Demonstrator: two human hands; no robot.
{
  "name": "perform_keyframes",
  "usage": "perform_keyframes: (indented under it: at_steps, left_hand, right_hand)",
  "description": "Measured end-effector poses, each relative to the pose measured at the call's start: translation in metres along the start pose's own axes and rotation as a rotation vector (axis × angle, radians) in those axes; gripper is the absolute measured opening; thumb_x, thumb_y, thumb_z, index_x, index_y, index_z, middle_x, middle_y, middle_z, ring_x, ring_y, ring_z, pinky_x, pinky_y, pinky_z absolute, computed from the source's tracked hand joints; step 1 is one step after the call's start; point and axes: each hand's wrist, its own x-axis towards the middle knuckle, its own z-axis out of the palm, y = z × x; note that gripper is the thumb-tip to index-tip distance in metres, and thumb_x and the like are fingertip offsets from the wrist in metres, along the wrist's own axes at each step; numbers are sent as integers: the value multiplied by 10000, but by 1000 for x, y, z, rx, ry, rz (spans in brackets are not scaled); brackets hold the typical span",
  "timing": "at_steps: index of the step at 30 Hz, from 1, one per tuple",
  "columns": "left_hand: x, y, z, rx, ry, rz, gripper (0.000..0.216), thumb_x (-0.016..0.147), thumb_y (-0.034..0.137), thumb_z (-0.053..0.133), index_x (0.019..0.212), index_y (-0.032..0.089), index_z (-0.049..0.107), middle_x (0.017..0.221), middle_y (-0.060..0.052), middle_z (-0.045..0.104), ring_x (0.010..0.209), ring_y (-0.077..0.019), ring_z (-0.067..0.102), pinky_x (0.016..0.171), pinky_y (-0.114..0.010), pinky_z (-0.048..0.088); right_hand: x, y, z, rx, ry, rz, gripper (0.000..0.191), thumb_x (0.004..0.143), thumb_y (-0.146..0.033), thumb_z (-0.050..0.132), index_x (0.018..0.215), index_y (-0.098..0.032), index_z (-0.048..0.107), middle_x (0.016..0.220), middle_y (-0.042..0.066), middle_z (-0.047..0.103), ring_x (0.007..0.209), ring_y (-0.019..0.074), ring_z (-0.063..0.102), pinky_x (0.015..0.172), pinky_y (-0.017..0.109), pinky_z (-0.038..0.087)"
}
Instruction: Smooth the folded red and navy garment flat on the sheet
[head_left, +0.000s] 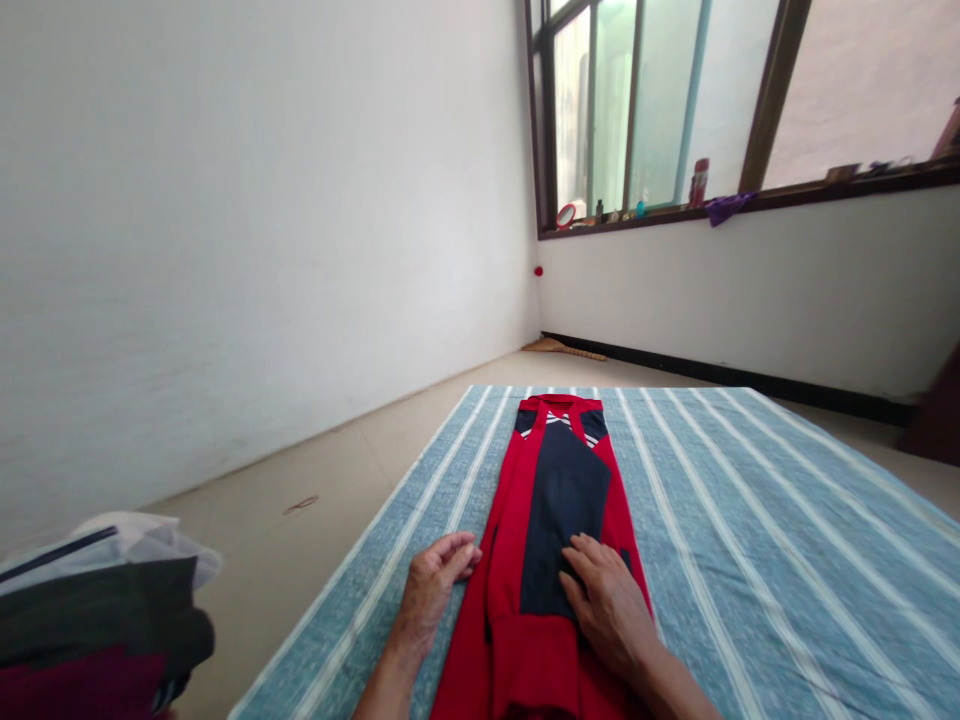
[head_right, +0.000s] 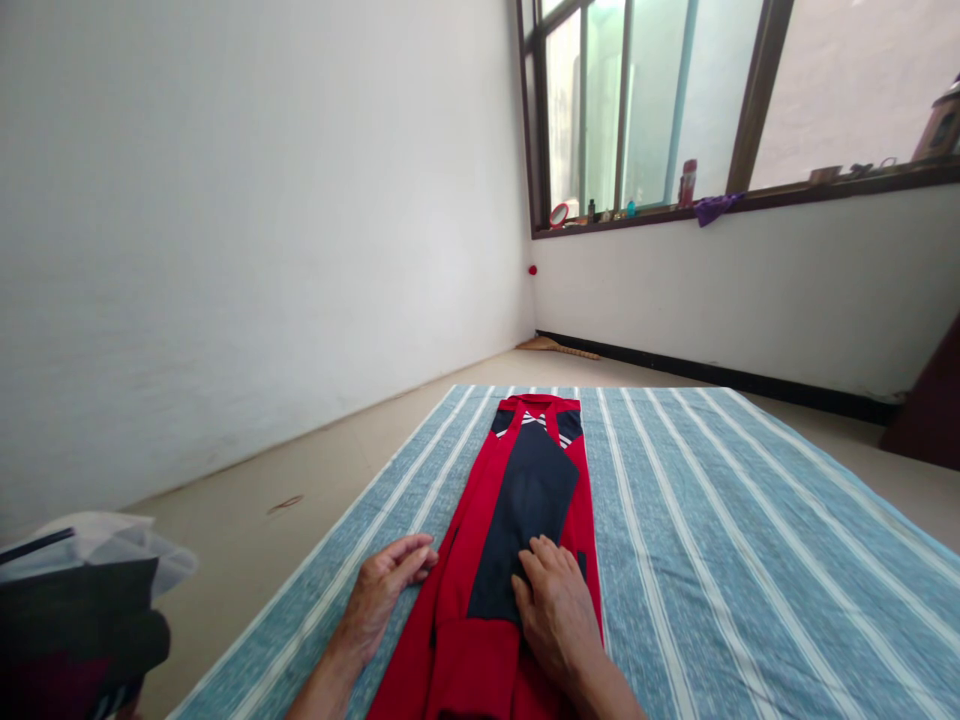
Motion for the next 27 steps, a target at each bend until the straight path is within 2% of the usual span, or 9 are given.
perform_keyframes:
  at_steps: [10, 27]
  left_hand:
    - [1, -2, 0, 5, -7, -6, 437, 634, 435, 683, 937, 120, 674, 762, -60, 721, 766, -217, 656, 723, -305, 496]
    - [0, 0, 1, 21, 2, 5, 403, 635, 425, 679, 914, 134, 683, 761, -60, 725, 775, -231, 666, 718, -318, 503]
  right_hand:
    - [1, -1, -2, 13, -27, 14, 299, 894, -223, 458, 1132, -189, 636, 1296, 88, 557, 1237, 252, 464, 1049, 419, 339]
    - [0, 2, 4, 15, 22, 2, 285, 875, -217, 480, 1108, -199, 644, 1272, 85, 575, 1221, 258, 482, 1038, 432, 355]
